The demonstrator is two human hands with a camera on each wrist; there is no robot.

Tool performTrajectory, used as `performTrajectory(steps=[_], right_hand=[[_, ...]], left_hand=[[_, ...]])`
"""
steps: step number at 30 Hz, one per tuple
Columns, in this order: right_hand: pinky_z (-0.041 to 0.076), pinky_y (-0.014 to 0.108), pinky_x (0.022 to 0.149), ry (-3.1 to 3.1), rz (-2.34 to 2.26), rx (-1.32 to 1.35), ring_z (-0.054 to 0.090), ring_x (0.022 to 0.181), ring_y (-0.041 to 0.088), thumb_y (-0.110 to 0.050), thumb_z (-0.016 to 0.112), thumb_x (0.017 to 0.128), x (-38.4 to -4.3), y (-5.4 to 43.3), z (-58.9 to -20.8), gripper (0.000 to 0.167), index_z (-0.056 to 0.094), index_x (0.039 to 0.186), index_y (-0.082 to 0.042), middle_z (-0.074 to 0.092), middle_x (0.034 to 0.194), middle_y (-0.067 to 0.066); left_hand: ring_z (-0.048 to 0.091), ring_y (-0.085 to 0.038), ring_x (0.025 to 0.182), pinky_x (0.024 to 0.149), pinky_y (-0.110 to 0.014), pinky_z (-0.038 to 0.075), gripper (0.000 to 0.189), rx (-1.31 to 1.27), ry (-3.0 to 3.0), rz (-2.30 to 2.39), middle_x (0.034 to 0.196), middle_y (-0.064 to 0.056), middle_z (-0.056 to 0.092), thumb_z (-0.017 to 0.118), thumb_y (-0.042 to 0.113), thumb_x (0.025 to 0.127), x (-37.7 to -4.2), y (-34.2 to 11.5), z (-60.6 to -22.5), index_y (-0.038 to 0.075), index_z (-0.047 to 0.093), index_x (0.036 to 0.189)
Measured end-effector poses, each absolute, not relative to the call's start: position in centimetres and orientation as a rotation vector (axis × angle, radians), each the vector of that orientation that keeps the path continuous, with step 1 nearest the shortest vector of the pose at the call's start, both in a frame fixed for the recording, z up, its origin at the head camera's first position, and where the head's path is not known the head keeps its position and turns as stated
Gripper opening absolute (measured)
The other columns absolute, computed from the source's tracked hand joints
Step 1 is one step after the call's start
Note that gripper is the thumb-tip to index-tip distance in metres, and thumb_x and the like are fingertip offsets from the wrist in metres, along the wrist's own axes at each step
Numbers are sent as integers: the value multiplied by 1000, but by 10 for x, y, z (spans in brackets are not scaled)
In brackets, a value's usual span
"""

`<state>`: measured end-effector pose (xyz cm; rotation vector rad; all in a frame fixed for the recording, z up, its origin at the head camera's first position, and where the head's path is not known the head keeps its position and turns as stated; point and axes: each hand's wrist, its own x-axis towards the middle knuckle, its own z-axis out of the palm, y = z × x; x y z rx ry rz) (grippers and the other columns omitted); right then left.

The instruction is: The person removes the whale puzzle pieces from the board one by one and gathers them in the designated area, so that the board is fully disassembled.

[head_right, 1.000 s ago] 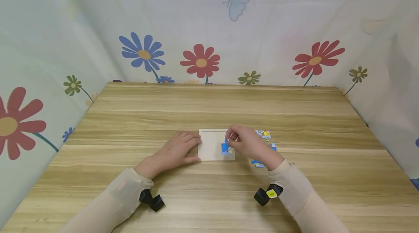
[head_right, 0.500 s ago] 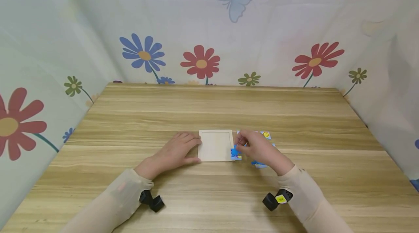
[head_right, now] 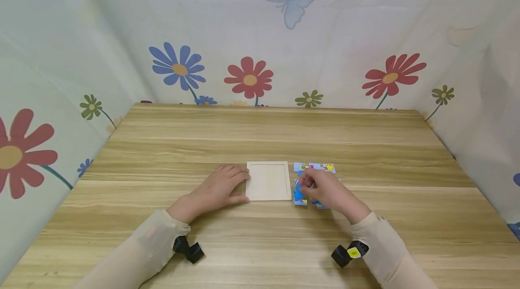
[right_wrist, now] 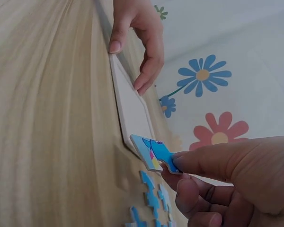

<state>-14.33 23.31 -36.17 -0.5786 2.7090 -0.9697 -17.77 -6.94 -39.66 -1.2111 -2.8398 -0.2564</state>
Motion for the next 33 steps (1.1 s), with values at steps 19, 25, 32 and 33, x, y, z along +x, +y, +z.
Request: performTrajectory(steps=[19,25,32,33], right_hand=[[45,20,53,2720,-997,-524,48,57,3,-4,64,88,-140,234,-380,5,61,89,-6,58,76,0],[43,19,58,2780,-959,-534,48,64,3,-5,65,87,-139,233,-383,5,62,87,-8,60,76,-2],[45,19,59,2795,-948,-538,51,67,4,-6,67,87,-137,231,-382,4,63,87,-8,63,77,-1],[45,19,59,2797,-946,-541,51,67,4,-6,67,87,-137,231,-382,4,63,87,-8,63,78,-1]], left_hand=[[52,-24,123,109,-41,37,59,-1209,-2799,-240,129,-5,60,64,55,84,-179,-70,-402,11,60,124],[52,-24,123,109,-41,37,59,-1212,-2794,-239,129,-5,60,65,55,84,-179,-71,-402,11,60,123],[52,-24,124,109,-42,37,59,-1215,-2799,-232,130,-5,59,64,55,85,-179,-71,-402,11,60,124],[51,-24,124,109,-42,37,59,-1215,-2801,-233,130,-5,59,64,55,85,-179,-71,-402,11,60,124]])
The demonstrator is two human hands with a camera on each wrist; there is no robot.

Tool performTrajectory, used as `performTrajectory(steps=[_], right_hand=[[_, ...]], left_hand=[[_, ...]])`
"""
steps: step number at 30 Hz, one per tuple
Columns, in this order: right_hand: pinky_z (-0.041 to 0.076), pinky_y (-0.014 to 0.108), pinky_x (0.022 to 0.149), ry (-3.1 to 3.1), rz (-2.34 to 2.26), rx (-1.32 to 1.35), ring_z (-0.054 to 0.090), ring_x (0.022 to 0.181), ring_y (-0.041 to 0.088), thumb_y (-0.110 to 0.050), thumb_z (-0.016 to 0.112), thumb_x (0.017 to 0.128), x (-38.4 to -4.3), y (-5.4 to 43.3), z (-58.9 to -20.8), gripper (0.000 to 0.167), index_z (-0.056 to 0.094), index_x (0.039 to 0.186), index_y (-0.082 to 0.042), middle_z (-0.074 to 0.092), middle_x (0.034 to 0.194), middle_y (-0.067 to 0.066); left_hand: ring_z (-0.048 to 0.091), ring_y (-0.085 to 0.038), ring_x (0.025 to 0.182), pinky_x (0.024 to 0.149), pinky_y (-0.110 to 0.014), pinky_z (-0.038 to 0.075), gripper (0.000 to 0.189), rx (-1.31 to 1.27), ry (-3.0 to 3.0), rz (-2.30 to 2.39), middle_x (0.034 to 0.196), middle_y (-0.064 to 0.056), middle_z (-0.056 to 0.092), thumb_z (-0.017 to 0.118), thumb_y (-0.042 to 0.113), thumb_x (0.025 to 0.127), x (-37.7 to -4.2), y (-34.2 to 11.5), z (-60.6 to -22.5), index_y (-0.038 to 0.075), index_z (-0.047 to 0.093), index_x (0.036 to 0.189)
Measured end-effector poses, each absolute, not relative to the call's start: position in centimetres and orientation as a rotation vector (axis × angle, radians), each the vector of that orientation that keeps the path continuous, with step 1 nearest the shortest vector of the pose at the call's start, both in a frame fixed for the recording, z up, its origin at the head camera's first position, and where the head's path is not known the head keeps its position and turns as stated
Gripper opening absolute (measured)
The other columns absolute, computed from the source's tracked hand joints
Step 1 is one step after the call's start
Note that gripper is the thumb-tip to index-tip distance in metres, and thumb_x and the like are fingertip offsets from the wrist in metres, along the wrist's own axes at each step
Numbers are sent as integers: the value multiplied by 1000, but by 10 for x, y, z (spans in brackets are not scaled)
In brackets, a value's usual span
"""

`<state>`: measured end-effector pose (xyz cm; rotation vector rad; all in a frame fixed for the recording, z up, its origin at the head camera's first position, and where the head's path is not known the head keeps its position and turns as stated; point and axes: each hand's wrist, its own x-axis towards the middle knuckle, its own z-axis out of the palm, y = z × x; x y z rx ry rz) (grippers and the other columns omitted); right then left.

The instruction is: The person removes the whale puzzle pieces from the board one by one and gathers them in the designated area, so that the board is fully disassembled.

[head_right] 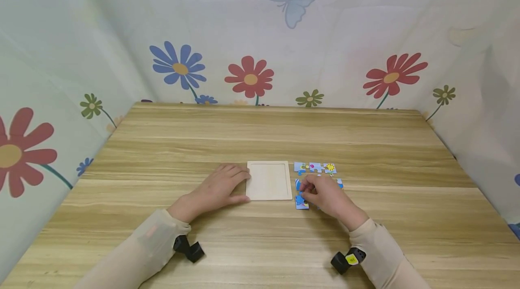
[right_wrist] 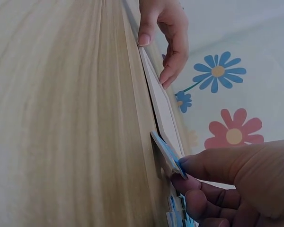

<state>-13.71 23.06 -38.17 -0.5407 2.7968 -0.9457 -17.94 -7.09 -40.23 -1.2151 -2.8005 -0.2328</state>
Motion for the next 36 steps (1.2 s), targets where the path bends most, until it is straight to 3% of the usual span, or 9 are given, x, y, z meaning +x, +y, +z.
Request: performTrajectory(steps=[27,36], right_hand=[[45,19,56,2793,-968,-549,51,63,4,-7,67,88,-140,230,-382,5,64,92,-7,64,82,0],[48,20,62,2884,-1005,-598,57,74,10,-8,66,89,-149,228,-379,8,64,97,-5,65,86,1]], left_hand=[[48,-25,126,111,-42,35,57,-1244,-2792,-182,130,-8,56,60,55,88,-182,-72,-401,11,60,124],[47,-27,126,112,-43,33,59,-1237,-2770,-149,130,-9,54,61,55,87,-187,-73,-397,10,60,125]])
